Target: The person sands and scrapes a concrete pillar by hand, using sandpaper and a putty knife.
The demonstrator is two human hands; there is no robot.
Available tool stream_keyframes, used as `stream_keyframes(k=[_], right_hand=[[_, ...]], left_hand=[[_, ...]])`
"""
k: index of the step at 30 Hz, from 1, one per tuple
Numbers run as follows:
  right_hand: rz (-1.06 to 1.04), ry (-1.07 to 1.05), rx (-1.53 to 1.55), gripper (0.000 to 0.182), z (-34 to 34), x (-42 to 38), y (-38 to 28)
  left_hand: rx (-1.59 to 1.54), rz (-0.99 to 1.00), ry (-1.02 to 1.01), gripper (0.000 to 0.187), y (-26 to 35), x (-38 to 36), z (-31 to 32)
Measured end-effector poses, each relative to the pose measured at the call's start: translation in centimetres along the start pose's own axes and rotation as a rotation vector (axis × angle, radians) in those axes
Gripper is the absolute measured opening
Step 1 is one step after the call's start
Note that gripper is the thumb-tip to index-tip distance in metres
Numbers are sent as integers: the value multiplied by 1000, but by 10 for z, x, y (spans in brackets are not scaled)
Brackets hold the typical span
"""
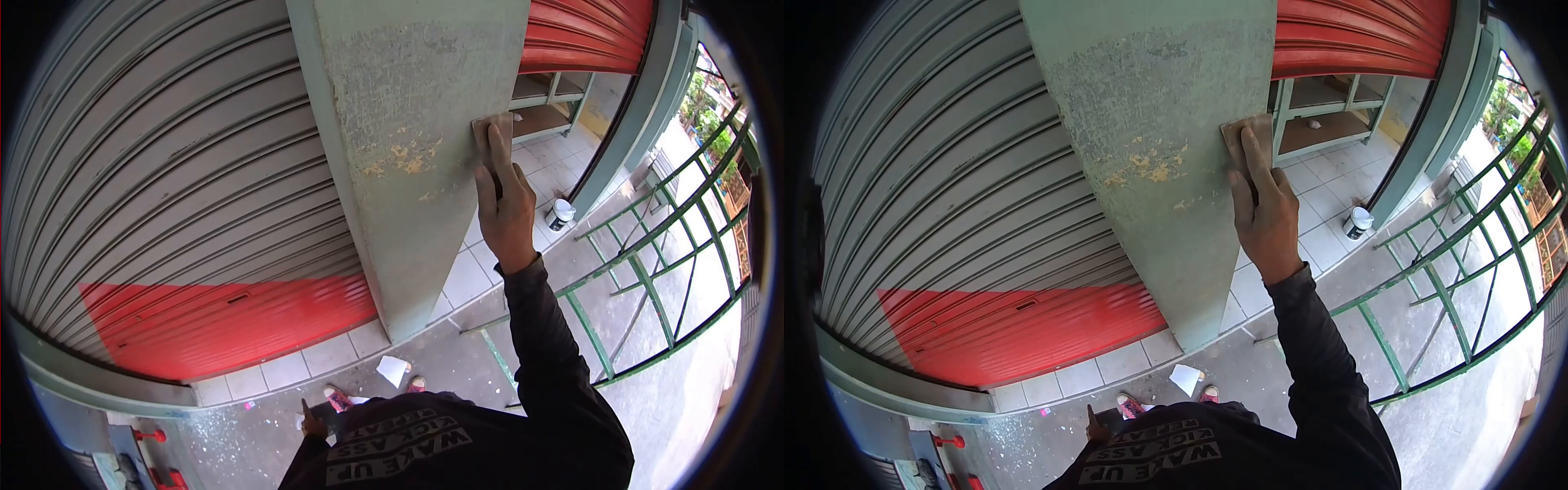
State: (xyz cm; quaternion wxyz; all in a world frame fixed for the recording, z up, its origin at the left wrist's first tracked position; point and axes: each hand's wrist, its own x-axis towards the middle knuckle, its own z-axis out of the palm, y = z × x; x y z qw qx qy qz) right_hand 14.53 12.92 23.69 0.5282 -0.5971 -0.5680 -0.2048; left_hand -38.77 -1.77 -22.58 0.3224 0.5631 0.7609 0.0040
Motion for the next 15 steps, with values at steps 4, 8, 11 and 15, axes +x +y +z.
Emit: stream_keyframes(k=[4, 8, 11, 15], right_hand=[[-41, -7, 14, 59, 12, -33, 9], [65, -92, 59, 59, 29, -84, 11], [-18, -2, 16, 58, 13, -25, 0], [-164, 125, 52, 53, 1, 43, -13]], left_hand=[[-31, -29, 44, 103, -15, 6, 6], [-68, -59, 53, 102, -15, 6, 12], [-70, -45, 61, 101, -12, 9, 9], [-77, -27, 75, 100, -12, 11, 7]])
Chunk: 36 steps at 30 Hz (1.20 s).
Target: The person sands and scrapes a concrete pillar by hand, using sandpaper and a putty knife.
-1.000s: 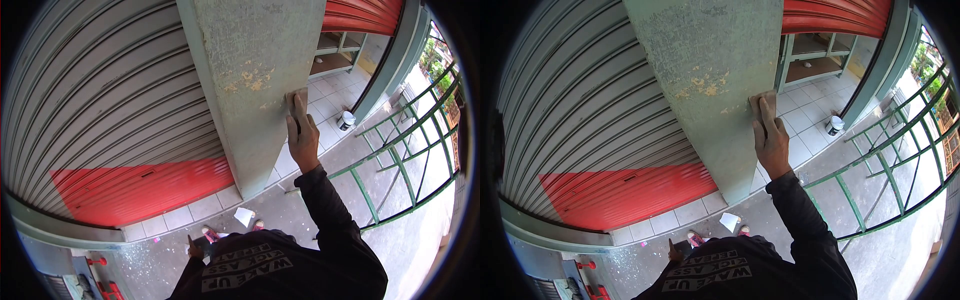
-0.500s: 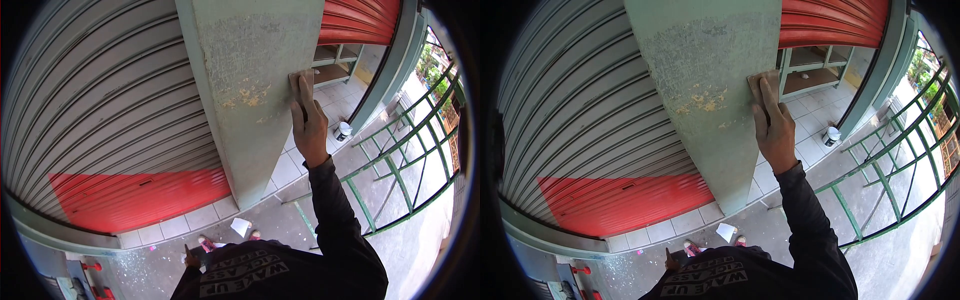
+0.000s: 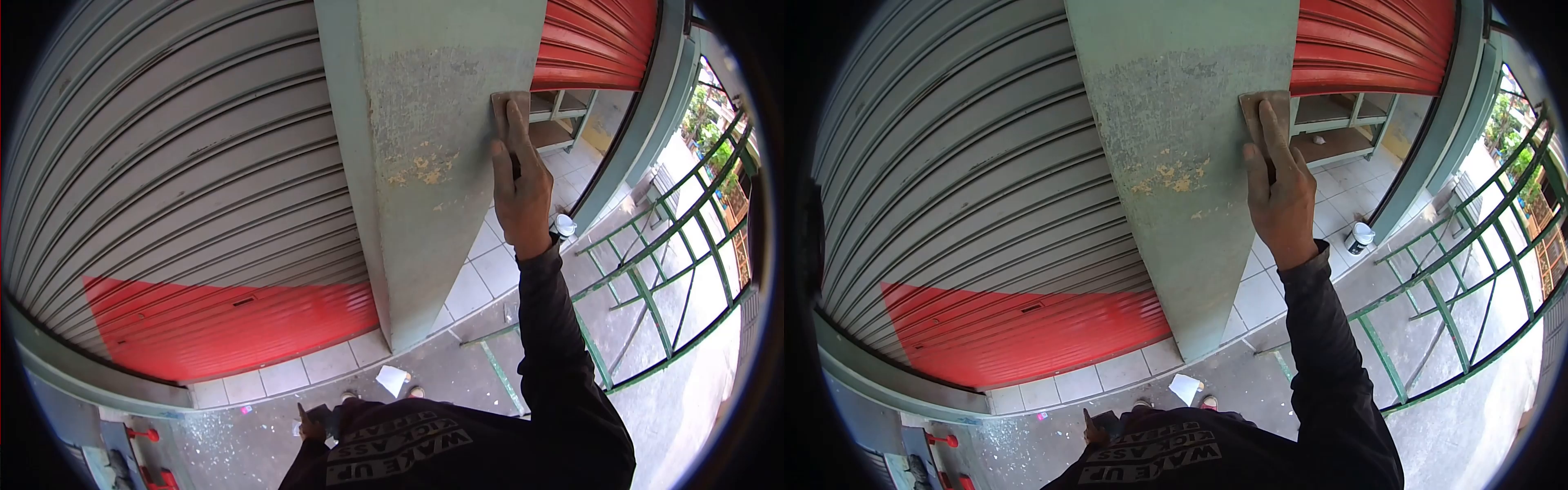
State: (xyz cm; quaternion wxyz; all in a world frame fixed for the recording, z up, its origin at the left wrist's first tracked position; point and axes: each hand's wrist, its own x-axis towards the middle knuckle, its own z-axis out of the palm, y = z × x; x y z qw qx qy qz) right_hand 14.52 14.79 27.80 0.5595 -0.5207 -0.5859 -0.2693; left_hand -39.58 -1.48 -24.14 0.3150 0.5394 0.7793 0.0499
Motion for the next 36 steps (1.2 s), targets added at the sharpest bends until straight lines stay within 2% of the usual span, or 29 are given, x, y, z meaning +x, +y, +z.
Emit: stream_keyframes(k=[3, 4, 6, 7, 8, 11, 15, 16, 19, 21, 23, 25, 27, 29, 31, 32, 35, 36], right_hand=[[130, -49, 17, 52, 6, -32, -19], [229, -133, 7, 53, 9, -59, -28], [202, -122, 71, 56, 32, -141, -33], [322, -218, 82, 56, 37, -180, -40], [325, -214, 84, 57, 44, -204, -43], [367, -187, 37, 57, 42, -176, -54], [58, -28, -31, 52, 24, -34, -70], [35, -7, -45, 51, 21, -8, -73], [196, -120, -85, 52, 10, 15, -92], [105, -80, -105, 53, 23, -25, -86], [370, -229, -124, 56, 32, -91, -96], [446, -264, -8, 56, 49, -168, -99], [608, -343, -1, 56, 55, -214, -104], [631, -318, -32, 57, 53, -195, -110], [486, -231, -62, 57, 48, -147, -108], [305, -66, -32, 57, 49, -116, -103], [128, -44, -54, 56, 24, -10, -117], [151, -54, -35, 56, 18, 15, -125]], left_hand=[[16, 16, -35, 97, 1, 7, -12], [19, 35, -36, 97, 1, 11, -13], [7, 53, -39, 96, -10, 27, -10], [16, 46, -64, 96, -9, 32, -14], [31, 39, -92, 96, -8, 35, -20], [71, 76, -109, 97, -13, 60, -35], [89, 46, -119, 99, -12, 96, -58], [91, 67, -98, 100, -19, 111, -56], [82, 164, -64, 101, -26, 145, -60], [54, 186, -28, 103, -21, 153, -67], [43, 202, -1, 104, -11, 157, -72], [41, 241, -55, 104, -13, 155, -76], [140, 225, -90, 104, -20, 154, -75], [152, 171, -247, 107, -29, 160, -83], [517, 566, -314, 68, -36, 174, -65], [485, 546, -322, 69, -40, 176, -67], [309, 405, -279, 70, -22, 186, -66], [289, 398, -267, 71, -15, 190, -66]])
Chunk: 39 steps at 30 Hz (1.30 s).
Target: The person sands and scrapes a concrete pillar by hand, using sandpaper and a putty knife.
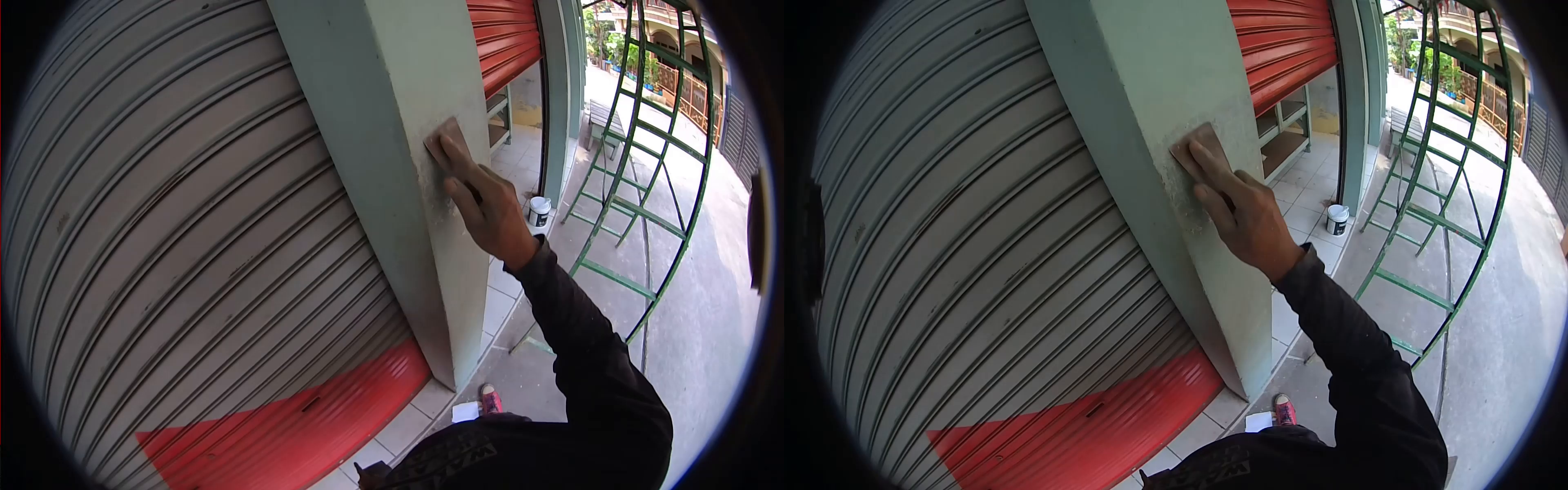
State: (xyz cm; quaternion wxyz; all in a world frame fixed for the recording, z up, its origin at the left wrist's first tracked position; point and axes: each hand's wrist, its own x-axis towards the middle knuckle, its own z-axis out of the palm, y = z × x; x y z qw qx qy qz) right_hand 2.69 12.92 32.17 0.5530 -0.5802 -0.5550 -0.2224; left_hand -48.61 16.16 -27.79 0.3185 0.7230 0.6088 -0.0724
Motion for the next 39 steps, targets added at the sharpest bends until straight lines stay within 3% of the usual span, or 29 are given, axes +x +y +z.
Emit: stream_keyframes(k=[4, 9, 11, 13, 18, 21, 25, 26, 28, 30, 32, 37, 39], right_hand=[[-35, 38, 41, 55, 7, -7, 0], [255, -24, 39, 59, 56, -167, 32], [274, -67, 50, 59, 59, -174, 28], [253, -70, 49, 59, 46, -153, 32], [-58, 58, 23, 55, -8, 22, 15], [-44, -10, 13, 55, -26, 56, 5], [-23, -49, 19, 58, 0, -29, 16], [131, -125, 9, 60, 9, -69, 23], [182, -136, 65, 61, 40, -157, 44], [238, -204, 42, 60, 45, -182, 43], [212, -192, 38, 60, 39, -165, 34], [-96, 16, 17, 57, 4, 12, -10], [-110, 60, 23, 56, -1, 52, -21]], left_hand=[[-11, 2, 18, 72, 20, 17, -11], [-16, 9, 32, 75, 43, 29, -18], [-25, 9, 32, 76, 47, 32, -18], [-23, 16, 37, 77, 52, 37, -21], [-16, 27, 37, 79, 60, 42, -21], [-26, 22, 35, 81, 61, 43, -18], [-43, 23, 42, 83, 62, 43, -13], [-46, 23, 43, 83, 61, 42, -12], [-56, 14, 35, 84, 65, 42, -9], [-58, 5, 35, 85, 66, 41, -9], [-58, 2, 40, 87, 67, 41, -10], [-59, 3, 37, 89, 66, 45, -7], [-69, 7, 40, 90, 69, 43, -10]])
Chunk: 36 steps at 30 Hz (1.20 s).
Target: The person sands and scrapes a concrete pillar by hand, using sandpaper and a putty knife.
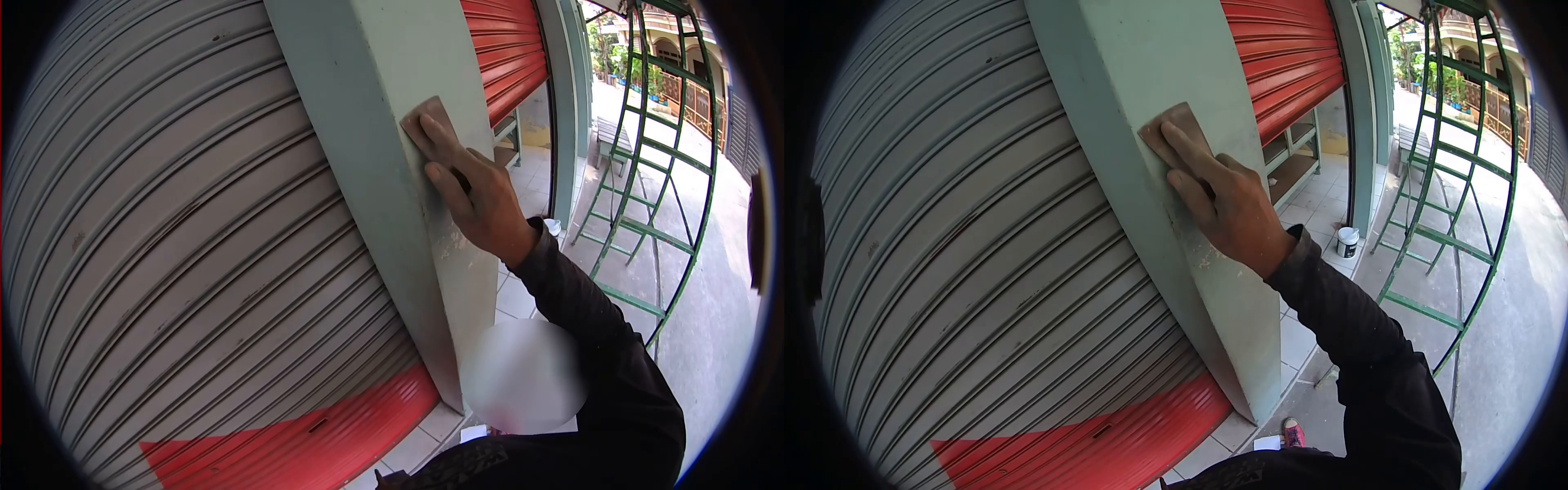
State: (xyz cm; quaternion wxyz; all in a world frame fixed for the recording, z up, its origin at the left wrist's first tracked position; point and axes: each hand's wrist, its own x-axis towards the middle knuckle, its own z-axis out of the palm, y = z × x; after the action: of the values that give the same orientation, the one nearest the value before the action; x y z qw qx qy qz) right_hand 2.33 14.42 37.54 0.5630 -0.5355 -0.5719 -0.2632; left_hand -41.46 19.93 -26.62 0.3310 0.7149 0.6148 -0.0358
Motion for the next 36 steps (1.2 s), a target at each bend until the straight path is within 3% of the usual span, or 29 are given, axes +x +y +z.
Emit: stream_keyframes(k=[2, 4, 10, 12, 14, 17, 19, 21, 28, 32, 36], right_hand=[[-56, 71, 41, 56, 7, 13, 2], [51, 41, 61, 57, 13, -15, 2], [669, -89, 159, 58, 56, -216, -21], [581, 5, 101, 60, 65, -234, -8], [876, -9, 226, 60, 47, -196, -1], [1066, 89, 417, 59, 32, -163, 6], [1113, 86, 479, 59, 36, -166, -3], [917, 92, 361, 61, 58, -203, 9], [1254, 112, 660, 61, 33, -165, 2], [1254, 58, 641, 62, 36, -179, -18], [1294, 136, 715, 63, 30, -161, 1]], left_hand=[[-2, -15, -1, 91, -1, 1, 0], [-10, -16, 3, 92, -2, 3, 0], [4, -31, 9, 96, -32, -8, -3], [15, -35, 18, 97, -45, -9, -3], [22, -43, 20, 98, -57, -14, -5], [31, -55, 23, 100, -73, -22, -5], [33, -61, 24, 101, -80, -23, -8], [26, -72, 26, 102, -84, -24, -9], [27, -111, 31, 106, -108, -33, -9], [22, -138, 23, 108, -120, -40, -7], [20, -149, 44, 110, -139, -48, -5]])
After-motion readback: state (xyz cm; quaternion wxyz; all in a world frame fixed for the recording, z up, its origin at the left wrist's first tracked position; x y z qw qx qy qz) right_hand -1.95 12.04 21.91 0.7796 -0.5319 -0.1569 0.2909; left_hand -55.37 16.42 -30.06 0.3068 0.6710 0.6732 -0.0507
